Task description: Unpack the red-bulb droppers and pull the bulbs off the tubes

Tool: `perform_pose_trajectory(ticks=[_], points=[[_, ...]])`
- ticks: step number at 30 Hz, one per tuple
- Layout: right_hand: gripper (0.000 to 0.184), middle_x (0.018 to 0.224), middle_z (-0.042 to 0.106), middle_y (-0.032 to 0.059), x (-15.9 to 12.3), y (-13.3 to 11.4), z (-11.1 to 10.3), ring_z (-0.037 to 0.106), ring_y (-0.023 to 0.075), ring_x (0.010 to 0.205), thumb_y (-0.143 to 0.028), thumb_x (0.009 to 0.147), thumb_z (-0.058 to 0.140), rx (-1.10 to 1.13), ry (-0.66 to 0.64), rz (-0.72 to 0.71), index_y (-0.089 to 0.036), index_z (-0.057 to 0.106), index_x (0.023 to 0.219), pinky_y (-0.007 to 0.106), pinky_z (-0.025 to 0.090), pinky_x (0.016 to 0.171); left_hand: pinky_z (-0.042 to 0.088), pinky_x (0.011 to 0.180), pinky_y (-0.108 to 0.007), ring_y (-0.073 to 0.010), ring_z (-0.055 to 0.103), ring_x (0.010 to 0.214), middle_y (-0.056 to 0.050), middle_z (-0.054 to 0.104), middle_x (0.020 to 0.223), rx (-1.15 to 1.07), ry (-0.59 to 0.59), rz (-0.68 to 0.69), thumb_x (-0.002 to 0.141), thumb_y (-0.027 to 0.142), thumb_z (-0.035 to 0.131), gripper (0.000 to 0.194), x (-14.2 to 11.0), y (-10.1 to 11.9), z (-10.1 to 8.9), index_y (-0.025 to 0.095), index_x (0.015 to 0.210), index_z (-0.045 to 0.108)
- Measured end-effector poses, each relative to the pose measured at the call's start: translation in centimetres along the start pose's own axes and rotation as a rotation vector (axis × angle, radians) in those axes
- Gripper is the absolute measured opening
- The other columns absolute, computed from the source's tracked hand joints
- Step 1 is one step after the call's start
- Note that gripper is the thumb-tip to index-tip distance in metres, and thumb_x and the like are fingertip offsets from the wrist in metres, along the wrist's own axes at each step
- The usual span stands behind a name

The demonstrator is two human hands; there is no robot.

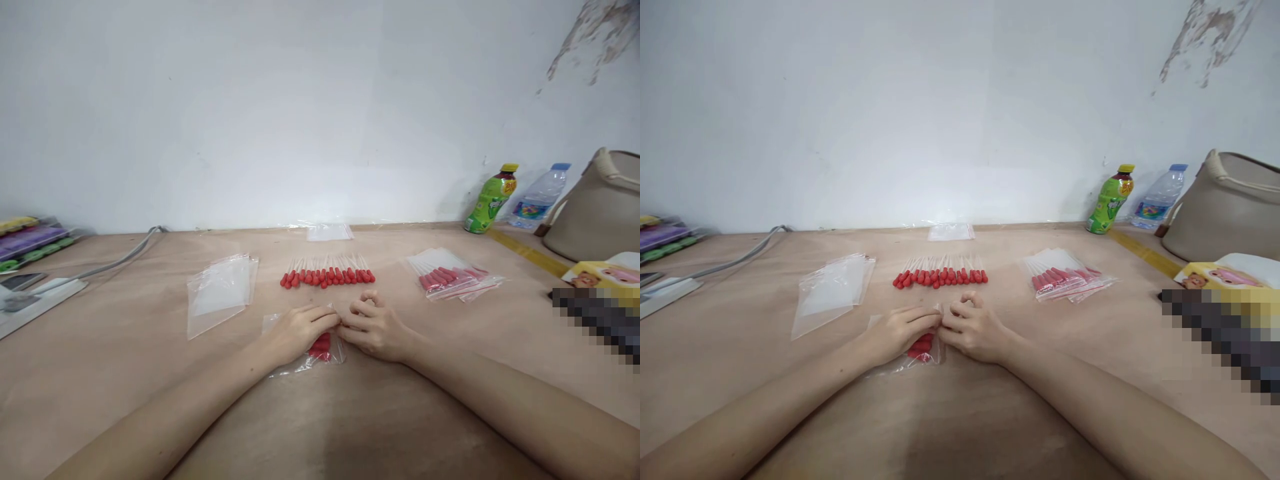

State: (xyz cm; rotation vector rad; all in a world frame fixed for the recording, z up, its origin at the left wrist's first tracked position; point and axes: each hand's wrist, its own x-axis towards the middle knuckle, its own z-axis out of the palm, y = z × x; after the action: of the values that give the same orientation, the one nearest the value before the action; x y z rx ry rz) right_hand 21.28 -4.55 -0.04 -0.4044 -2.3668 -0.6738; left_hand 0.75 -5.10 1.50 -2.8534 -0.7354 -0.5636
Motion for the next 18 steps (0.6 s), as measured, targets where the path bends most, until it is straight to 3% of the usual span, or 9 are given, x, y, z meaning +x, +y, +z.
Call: perform_pose_trajectory(ticks=[6,12,18], points=[[0.021,0.071,0.057,-0.0016,0.1,-0.1,0.0,0.042,0.0109,0.071,-0.013,0.088,0.038,0.011,-0.018,-0.019,-0.017,0.056,0.078,0.032,0.026,0.073,0.047,0.074,-0.025,-0.0136,0.059,0.085,-0.003,0.062,0.101,0.043,0.042,0.049,0.090,0.015,0.036,0.021,-0.2,-0.2,0.3,0.015,0.087,0.056],[0.028,0.062,0.052,-0.0039,0.9,-0.1,-0.5,0.041,0.0097,0.068,-0.010,0.089,0.034,0.003,-0.052,-0.070,-0.016,0.050,0.067,0.032,0.025,0.077,0.046,0.068,-0.024,-0.0122,0.058,0.074,-0.003,0.061,0.086,0.086,-0.024,0.101,0.091,0.014,0.031,0.027,-0.5,-0.4,0.6,0.015,0.076,0.054],[0.023,0.091,0.060,0.0002,0.1,1.0,-0.5,0.045,0.0118,0.084,-0.011,0.089,0.033,0.046,-0.168,-0.072,-0.020,0.055,0.085,0.033,0.025,0.078,0.048,0.075,-0.021,-0.0109,0.059,0.088,-0.006,0.058,0.106,0.063,0.068,0.058,0.092,0.013,0.026,0.027,-0.8,-1.3,-1.0,0.015,0.101,0.052]])
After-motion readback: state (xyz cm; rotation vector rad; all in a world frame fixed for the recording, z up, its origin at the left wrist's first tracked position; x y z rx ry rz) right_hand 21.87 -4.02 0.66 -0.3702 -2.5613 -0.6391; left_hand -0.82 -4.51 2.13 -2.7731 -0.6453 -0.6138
